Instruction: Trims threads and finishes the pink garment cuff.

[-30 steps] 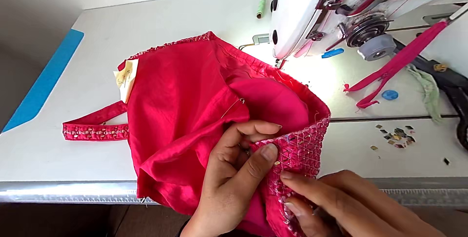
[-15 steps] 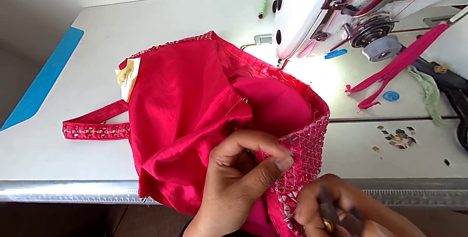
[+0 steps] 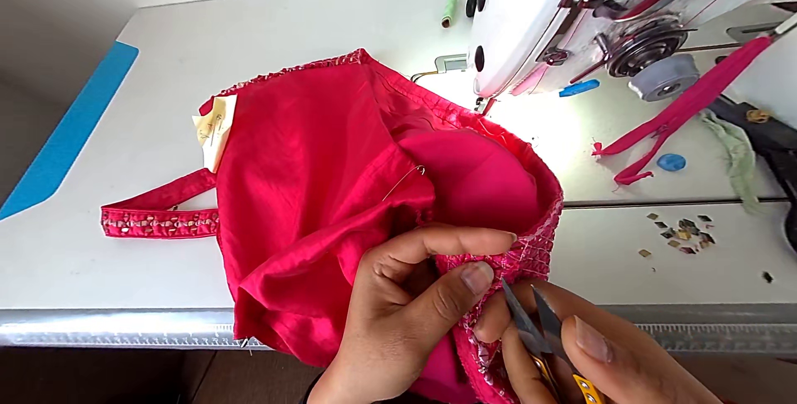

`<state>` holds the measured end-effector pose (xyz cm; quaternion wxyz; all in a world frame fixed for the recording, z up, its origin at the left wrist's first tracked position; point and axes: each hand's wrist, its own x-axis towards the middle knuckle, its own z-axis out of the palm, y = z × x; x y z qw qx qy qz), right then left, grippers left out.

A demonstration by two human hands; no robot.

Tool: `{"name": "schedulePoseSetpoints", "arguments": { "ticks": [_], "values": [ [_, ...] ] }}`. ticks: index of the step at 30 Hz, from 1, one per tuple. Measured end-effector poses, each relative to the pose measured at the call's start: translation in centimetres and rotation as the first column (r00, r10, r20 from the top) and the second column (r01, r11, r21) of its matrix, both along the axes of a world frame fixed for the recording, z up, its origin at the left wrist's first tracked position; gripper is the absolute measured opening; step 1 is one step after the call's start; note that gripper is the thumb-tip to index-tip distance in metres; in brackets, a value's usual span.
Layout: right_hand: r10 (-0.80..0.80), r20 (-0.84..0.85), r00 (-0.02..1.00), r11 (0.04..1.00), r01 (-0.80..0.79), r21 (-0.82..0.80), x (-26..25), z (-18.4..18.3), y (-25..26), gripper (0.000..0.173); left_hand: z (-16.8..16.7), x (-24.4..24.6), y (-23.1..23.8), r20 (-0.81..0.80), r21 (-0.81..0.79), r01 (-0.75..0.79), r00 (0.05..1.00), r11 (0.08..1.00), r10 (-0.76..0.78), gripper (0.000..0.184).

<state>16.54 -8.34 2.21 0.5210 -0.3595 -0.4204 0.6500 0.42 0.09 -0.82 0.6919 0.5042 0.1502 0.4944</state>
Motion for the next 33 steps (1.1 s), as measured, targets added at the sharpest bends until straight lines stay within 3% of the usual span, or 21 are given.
{"name": "schedulePoseSetpoints", "arguments": {
  "ticks": [13, 22, 33],
  "values": [
    [-0.045, -0.029, 0.999, 0.999, 0.044, -0.012, -0.4, 0.1, 0.1, 0.034, 0.1, 0.0, 0.0, -0.026, 0.009, 0.0, 1.0, 1.0, 0.0, 0.022],
    [-0.129, -0.143, 0.981, 0.99, 0.137, 0.043, -1.8, -0.8, 0.3, 0.032, 0.3, 0.0, 0.1, -0.033, -0.029, 0.025, 0.999, 0.999, -0.026, 0.022],
    [-0.226, 0.08, 0.971, 0.969, 0.216, 0.116, -2.3, -0.3, 0.8, 0.033, 0.3, 0.0, 0.1, -0.029, -0.034, 0.003, 1.0, 0.999, -0.004, 0.021]
  ]
}}
